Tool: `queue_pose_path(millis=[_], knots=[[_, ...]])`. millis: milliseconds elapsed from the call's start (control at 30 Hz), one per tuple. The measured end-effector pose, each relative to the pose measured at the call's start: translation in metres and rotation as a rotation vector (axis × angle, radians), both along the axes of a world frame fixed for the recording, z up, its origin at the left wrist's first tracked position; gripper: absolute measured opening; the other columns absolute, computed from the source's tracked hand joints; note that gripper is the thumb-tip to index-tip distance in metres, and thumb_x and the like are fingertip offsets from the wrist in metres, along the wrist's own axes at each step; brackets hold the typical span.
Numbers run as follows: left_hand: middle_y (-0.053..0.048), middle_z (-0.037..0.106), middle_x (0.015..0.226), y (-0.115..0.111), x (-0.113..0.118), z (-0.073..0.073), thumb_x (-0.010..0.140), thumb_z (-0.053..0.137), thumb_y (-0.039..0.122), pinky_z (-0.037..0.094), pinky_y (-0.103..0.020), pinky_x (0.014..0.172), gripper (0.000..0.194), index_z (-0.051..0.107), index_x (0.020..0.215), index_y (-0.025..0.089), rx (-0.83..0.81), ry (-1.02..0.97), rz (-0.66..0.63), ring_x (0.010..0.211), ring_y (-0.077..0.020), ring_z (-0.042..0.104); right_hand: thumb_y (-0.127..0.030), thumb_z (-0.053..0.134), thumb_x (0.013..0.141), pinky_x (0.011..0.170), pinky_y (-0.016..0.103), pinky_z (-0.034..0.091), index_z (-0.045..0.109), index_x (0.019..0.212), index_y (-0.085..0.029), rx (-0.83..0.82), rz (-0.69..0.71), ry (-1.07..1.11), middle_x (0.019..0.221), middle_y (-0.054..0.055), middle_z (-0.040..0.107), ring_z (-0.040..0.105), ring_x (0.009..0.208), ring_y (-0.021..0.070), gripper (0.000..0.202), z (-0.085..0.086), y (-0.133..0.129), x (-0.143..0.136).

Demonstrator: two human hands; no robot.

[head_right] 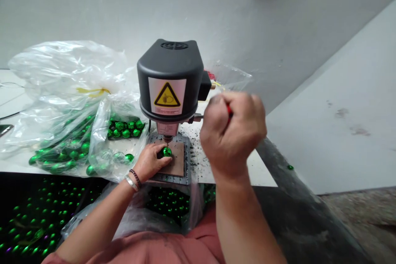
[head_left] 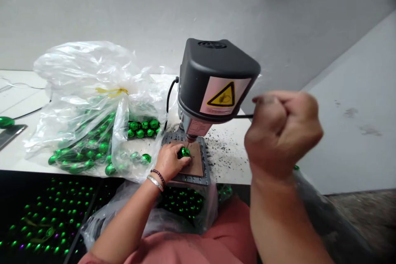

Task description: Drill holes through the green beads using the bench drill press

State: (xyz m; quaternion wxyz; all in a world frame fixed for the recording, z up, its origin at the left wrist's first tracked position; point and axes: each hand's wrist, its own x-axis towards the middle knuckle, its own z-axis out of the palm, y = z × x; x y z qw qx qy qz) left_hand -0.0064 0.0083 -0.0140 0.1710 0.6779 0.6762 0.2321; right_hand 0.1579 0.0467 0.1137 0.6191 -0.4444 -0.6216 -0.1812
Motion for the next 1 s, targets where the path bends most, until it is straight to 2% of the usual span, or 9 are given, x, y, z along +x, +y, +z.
queue_pose_path(millis=[100,233,300,400,467,567,700,833,1000], knots=[[-0.008,0.068,0.095,-0.016,-0.001,0.007,0.076,0.06,0.038,0.044,-0.034,0.084,0.034,0.066,0.102,0.017,-0.011,-0.009,-0.034,0.094,-0.0233,0.059,-0.019,0.044,0.079,0.059,0.02,0.037,0.063,0.073,-0.011,-0.185,0.162,0.169,0.067,-0.002,0.059,0.05,0.063,0.0045,0.021,0.03,0.033,-0.009],[-0.009,0.066,0.103,-0.038,-0.01,0.02,0.073,0.063,0.047,0.047,-0.033,0.086,0.054,0.058,0.117,0.017,-0.034,-0.096,-0.168,0.097,-0.0223,0.059,-0.015,0.041,0.078,0.057,0.018,0.034,0.064,0.07,-0.009,-0.221,0.27,0.266,0.061,-0.004,0.057,0.047,0.058,0.0013,0.025,0.039,0.056,-0.017],[-0.011,0.063,0.112,-0.042,-0.022,0.026,0.077,0.06,0.045,0.045,-0.032,0.091,0.054,0.056,0.121,0.015,0.024,-0.118,-0.109,0.104,-0.0216,0.057,-0.016,0.041,0.078,0.059,0.018,0.034,0.063,0.071,-0.009,-0.206,0.28,0.287,0.064,-0.005,0.058,0.048,0.061,0.0015,0.025,0.037,0.056,-0.017],[-0.011,0.063,0.114,-0.037,-0.052,0.029,0.088,0.044,0.03,0.042,-0.031,0.097,0.034,0.061,0.113,0.015,0.113,-0.001,0.051,0.106,-0.0194,0.056,-0.015,0.039,0.079,0.062,0.019,0.034,0.063,0.073,-0.009,-0.199,0.278,0.311,0.068,-0.004,0.059,0.049,0.065,0.002,0.026,0.036,0.052,-0.017],[-0.012,0.064,0.109,-0.031,-0.075,0.03,0.087,0.041,0.024,0.043,-0.033,0.095,0.032,0.064,0.108,0.015,0.015,0.186,0.097,0.102,-0.0208,0.058,-0.014,0.038,0.079,0.063,0.02,0.033,0.063,0.074,-0.009,-0.207,0.286,0.31,0.068,-0.004,0.059,0.048,0.064,0.002,0.026,0.036,0.05,-0.018],[-0.014,0.066,0.1,-0.029,-0.096,0.028,0.081,0.048,0.028,0.046,-0.038,0.086,0.032,0.066,0.105,0.016,-0.261,0.4,0.037,0.094,-0.0263,0.062,-0.012,0.039,0.08,0.063,0.021,0.032,0.062,0.075,-0.009,-0.223,0.294,0.306,0.068,-0.004,0.058,0.047,0.065,0.0023,0.024,0.037,0.049,-0.018],[-0.014,0.065,0.104,-0.034,-0.095,0.026,0.079,0.048,0.031,0.046,-0.041,0.082,0.037,0.063,0.112,0.023,-0.376,0.495,-0.039,0.09,-0.0295,0.064,-0.011,0.037,0.081,0.063,0.021,0.032,0.061,0.076,-0.007,-0.222,0.308,0.307,0.069,-0.003,0.057,0.047,0.066,0.0027,0.024,0.036,0.05,-0.018],[-0.013,0.062,0.111,-0.037,-0.086,0.023,0.078,0.045,0.021,0.045,-0.044,0.083,0.043,0.056,0.12,0.024,-0.413,0.549,-0.069,0.096,-0.0296,0.061,-0.011,0.039,0.081,0.063,0.02,0.033,0.056,0.074,-0.007,-0.19,0.316,0.296,0.068,-0.003,0.055,0.045,0.063,0.0018,0.019,0.034,0.052,-0.018],[-0.016,0.054,0.12,-0.028,-0.091,0.008,0.081,0.032,0.008,0.045,-0.043,0.082,0.053,0.042,0.131,0.022,-0.346,0.59,0.041,0.107,-0.0287,0.054,-0.012,0.041,0.081,0.061,0.018,0.033,0.05,0.07,-0.01,-0.187,0.318,0.276,0.064,-0.005,0.049,0.041,0.062,0.001,0.015,0.033,0.056,-0.016]])
